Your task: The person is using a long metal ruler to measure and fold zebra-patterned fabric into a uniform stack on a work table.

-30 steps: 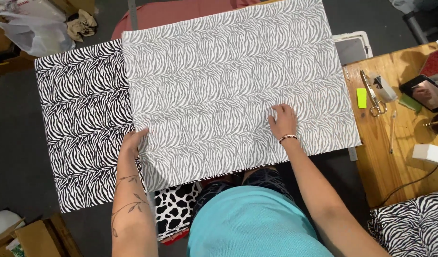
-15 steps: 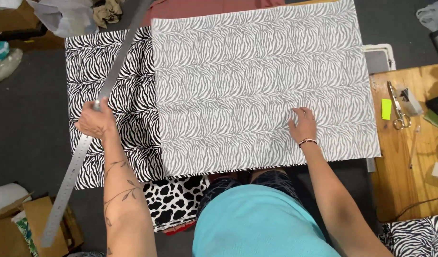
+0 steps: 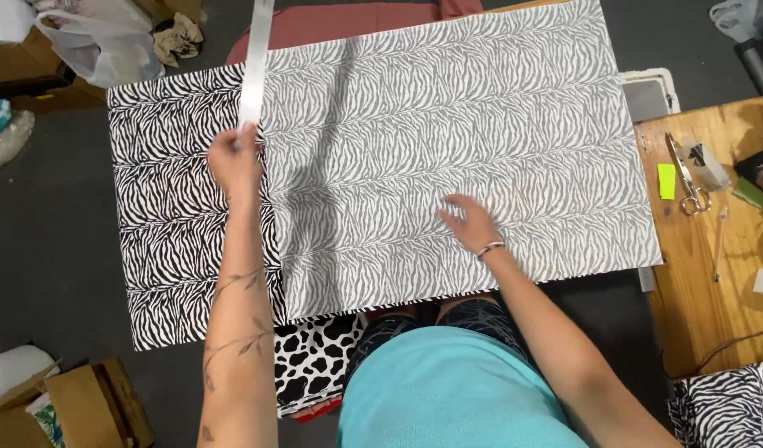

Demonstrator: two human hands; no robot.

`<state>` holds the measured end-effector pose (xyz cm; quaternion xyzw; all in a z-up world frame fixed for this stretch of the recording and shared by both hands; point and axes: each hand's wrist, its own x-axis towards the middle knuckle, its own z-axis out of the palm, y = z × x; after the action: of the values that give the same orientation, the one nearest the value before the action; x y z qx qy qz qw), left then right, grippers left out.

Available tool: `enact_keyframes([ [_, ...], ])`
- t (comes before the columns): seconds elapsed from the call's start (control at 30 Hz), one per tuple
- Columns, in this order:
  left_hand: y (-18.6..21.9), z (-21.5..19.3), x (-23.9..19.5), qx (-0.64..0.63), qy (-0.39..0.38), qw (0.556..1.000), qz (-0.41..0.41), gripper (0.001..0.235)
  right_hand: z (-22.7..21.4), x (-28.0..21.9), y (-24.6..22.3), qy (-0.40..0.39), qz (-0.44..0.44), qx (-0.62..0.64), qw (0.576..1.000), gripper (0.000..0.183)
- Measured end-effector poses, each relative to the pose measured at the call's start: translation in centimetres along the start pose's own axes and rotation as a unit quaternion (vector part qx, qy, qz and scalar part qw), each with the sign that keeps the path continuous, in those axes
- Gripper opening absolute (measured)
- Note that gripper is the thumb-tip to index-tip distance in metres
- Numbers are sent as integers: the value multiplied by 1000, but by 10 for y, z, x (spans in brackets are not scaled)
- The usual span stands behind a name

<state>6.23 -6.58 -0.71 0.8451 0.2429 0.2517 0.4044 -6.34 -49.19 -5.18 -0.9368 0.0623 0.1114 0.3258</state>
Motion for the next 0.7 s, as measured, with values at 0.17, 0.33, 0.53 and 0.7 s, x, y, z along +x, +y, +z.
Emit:
enact_keyframes([
  [0.17, 134, 52, -21, -373, -137, 897, -196, 26, -11, -19, -117, -223, -112, 206, 946, 78],
  [0.33, 131, 137, -41, -483, -114, 839, -224, 29, -26, -19, -125, -150, -102, 116, 977, 90],
  [0.53, 120, 133, -80, -484, -133, 823, -265, 58, -73, -5, -47, -55, -38, -13, 998, 46],
  [0.7, 19, 119, -77, -493, -153, 785, -344, 89, -99, 22, 78, -26, -98, -152, 983, 47],
])
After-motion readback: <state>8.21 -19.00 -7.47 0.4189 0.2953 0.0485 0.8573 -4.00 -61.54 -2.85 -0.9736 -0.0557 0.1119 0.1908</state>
